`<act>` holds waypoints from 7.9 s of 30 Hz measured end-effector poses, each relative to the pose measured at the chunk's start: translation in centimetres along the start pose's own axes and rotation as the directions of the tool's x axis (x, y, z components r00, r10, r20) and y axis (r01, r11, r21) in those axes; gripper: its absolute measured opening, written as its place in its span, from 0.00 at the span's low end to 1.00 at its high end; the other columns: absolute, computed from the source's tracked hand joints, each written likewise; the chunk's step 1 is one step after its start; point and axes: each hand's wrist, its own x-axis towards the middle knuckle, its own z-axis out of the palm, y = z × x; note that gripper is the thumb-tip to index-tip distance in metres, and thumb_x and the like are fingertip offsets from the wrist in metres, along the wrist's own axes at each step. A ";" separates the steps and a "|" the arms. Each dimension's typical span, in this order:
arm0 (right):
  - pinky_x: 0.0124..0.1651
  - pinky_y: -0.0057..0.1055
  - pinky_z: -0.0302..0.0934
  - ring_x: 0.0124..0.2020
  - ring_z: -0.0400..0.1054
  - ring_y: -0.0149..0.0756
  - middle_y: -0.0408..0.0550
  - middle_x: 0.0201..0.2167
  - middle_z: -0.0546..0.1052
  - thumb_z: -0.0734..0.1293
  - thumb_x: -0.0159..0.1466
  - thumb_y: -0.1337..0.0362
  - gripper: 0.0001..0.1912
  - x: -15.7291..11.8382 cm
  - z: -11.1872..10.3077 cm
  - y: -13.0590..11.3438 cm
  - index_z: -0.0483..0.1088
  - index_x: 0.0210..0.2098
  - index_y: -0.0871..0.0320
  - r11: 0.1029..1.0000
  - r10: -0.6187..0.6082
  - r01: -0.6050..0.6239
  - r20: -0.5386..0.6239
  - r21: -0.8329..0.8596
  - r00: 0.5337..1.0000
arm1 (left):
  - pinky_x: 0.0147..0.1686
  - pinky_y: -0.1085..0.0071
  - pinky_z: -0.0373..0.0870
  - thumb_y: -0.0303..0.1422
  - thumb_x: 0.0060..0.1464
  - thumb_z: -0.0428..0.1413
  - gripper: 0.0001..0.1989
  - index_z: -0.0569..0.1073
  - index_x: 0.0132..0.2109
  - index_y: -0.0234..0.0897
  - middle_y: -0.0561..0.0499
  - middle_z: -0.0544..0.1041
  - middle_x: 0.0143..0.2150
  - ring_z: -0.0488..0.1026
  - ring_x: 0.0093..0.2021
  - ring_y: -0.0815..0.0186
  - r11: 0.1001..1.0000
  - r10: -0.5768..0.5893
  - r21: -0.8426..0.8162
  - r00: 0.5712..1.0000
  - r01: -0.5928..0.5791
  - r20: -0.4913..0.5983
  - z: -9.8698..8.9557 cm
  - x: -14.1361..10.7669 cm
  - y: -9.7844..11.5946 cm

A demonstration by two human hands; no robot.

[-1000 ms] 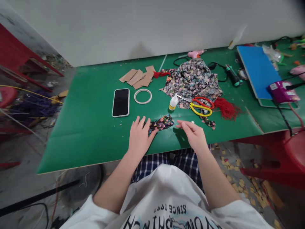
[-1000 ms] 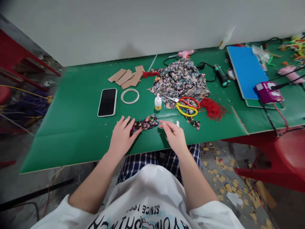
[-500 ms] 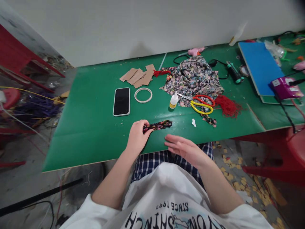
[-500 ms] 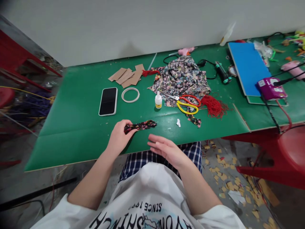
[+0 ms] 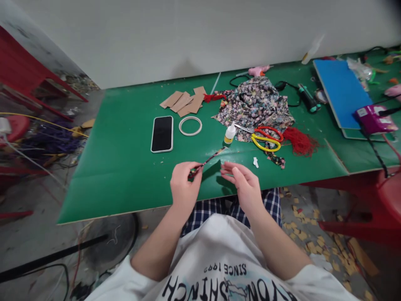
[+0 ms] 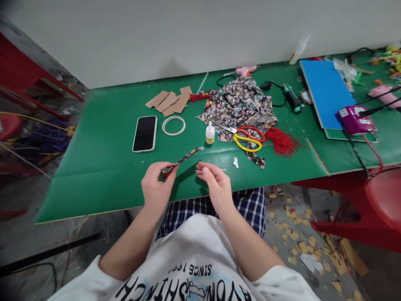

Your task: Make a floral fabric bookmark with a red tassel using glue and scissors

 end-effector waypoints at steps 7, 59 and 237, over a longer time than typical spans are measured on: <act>0.31 0.25 0.68 0.25 0.70 0.27 0.40 0.24 0.76 0.71 0.51 0.54 0.13 0.9 1.4 -1.1 0.71 0.27 0.57 0.969 0.187 -0.183 -0.004 0.167 0.982 | 0.48 0.60 0.67 0.27 0.51 0.55 0.09 0.73 0.41 0.42 0.48 0.73 0.40 0.69 0.47 0.60 0.911 0.400 0.132 0.915 -0.391 -0.051 1.0 -1.7 0.4; 0.27 0.24 0.60 0.24 0.66 0.27 0.40 0.22 0.74 0.70 0.53 0.66 0.03 0.2 -0.5 -3.6 0.72 0.25 0.57 0.788 -0.328 0.400 0.230 -0.469 0.916 | 0.28 0.77 0.64 0.30 0.48 0.60 0.02 0.74 0.30 0.37 0.56 0.71 0.26 0.67 0.28 0.73 0.775 -0.119 -0.592 0.970 0.223 0.210 0.3 -0.6 3.2; 0.30 0.27 0.62 0.23 0.65 0.27 0.40 0.21 0.73 0.73 0.44 0.58 0.13 9.4 3.8 1.5 0.70 0.23 0.59 0.986 -0.085 0.085 0.004 -0.143 0.996 | 0.37 0.71 0.68 0.37 0.40 0.64 0.16 0.74 0.37 0.33 0.51 0.78 0.34 0.72 0.34 0.68 0.502 -0.263 -0.676 0.840 0.540 0.475 3.6 8.7 -2.7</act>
